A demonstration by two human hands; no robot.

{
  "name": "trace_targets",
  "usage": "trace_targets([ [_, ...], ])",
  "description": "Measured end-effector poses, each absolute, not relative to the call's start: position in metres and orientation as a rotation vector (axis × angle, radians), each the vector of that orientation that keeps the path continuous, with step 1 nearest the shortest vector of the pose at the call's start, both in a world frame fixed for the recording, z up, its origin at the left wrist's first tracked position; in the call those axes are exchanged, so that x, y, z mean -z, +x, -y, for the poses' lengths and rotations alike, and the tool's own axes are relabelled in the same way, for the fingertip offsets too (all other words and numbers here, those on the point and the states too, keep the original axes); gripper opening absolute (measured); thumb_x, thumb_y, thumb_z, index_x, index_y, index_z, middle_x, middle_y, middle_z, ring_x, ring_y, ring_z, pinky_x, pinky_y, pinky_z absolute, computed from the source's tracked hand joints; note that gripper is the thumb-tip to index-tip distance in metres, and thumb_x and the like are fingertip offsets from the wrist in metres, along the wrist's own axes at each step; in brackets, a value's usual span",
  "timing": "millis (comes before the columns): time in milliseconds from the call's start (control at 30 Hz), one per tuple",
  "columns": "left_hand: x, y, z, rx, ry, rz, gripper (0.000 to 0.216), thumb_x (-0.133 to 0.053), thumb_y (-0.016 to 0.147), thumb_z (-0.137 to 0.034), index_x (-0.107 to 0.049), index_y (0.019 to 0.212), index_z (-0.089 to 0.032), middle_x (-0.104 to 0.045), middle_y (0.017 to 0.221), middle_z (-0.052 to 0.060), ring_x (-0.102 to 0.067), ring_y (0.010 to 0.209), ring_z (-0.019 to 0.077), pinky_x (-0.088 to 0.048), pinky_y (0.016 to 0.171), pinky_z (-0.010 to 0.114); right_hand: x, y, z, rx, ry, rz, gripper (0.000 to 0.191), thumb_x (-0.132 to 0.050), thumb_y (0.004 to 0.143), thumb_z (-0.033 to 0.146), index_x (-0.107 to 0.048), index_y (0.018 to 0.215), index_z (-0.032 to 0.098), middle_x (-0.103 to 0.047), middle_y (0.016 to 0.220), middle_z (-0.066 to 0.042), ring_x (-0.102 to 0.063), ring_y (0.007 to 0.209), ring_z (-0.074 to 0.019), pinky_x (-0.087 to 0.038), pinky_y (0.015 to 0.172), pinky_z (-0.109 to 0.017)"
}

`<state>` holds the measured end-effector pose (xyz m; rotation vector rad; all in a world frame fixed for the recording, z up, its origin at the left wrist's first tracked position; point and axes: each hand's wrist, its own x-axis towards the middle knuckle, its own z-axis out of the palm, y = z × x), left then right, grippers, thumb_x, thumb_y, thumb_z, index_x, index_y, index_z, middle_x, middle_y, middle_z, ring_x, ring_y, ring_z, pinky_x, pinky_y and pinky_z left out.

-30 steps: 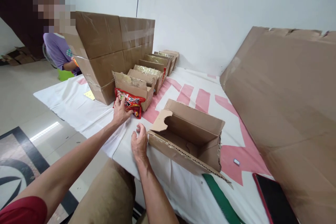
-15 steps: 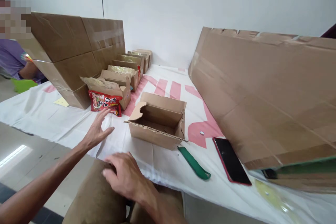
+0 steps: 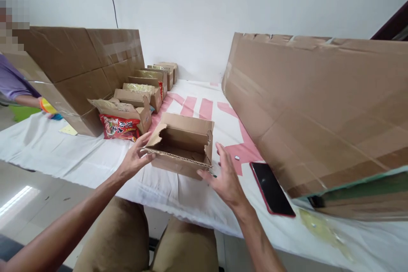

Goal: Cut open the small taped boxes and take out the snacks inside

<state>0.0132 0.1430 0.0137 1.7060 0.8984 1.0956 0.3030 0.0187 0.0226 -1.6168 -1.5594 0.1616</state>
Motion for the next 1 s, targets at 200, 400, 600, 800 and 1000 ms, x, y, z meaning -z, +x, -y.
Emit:
trace_targets([
  [200, -0.018, 0.001, -0.099, -1.309, 1.952, -0.942, 0.062, -0.068, 0.085, -0.059, -0.061, 0.135, -0.022, -0.049, 0.155, 0.017, -0.044, 0.148, 0.0367, -0.04, 0.12, 0.051, -0.012, 0.282, 0.005, 0.018, -1.445, 1.603, 0.07, -0.059, 0.096, 0.053, -0.039, 0.157, 0.027, -0.045, 0.158, -0.014, -0.04, 0.149, -0.0335, -0.043, 0.116, -0.056],
  [400, -0.022, -0.02, -0.075, -1.403, 1.805, -0.926, 0.063, -0.07, 0.087, -0.055, -0.057, 0.14, -0.022, -0.054, 0.151, 0.016, -0.048, 0.145, 0.0346, -0.042, 0.119, 0.049, -0.013, 0.249, 0.03, 0.12, -1.451, 1.537, 0.079, -0.063, 0.094, 0.051, -0.03, 0.162, 0.026, -0.047, 0.156, -0.017, -0.048, 0.143, -0.0364, -0.047, 0.112, -0.058],
  [600, -0.019, -0.074, -0.072, -1.416, 1.444, -1.114, 0.065, -0.079, 0.081, -0.048, -0.06, 0.137, -0.021, -0.06, 0.144, 0.014, -0.061, 0.129, 0.0321, -0.05, 0.108, 0.044, -0.01, 0.189, -0.003, 0.036, -1.36, 1.626, 0.08, -0.07, 0.093, 0.04, -0.032, 0.16, 0.023, -0.053, 0.15, -0.018, -0.056, 0.135, -0.035, -0.056, 0.102, -0.053],
  [800, -0.029, -0.152, -0.086, -1.668, 1.251, -1.409, 0.062, -0.081, 0.074, -0.048, -0.065, 0.126, -0.018, -0.072, 0.118, 0.009, -0.068, 0.105, 0.026, -0.055, 0.09, 0.035, -0.005, 0.107, -0.069, -0.174, -1.138, 1.721, 0.077, -0.065, 0.094, 0.03, -0.028, 0.161, 0.024, -0.049, 0.154, -0.017, -0.048, 0.143, -0.0329, -0.05, 0.111, -0.055],
  [1000, -0.026, -0.185, -0.137, -1.653, 1.199, -1.475, 0.055, -0.08, 0.066, -0.046, -0.067, 0.11, -0.017, -0.071, 0.113, 0.008, -0.065, 0.107, 0.027, -0.052, 0.091, 0.035, 0.025, 0.065, -0.129, -0.395, -1.131, 1.656, 0.081, -0.067, 0.089, 0.026, -0.028, 0.16, 0.025, -0.049, 0.155, -0.017, -0.05, 0.141, -0.0337, -0.054, 0.104, -0.056],
])
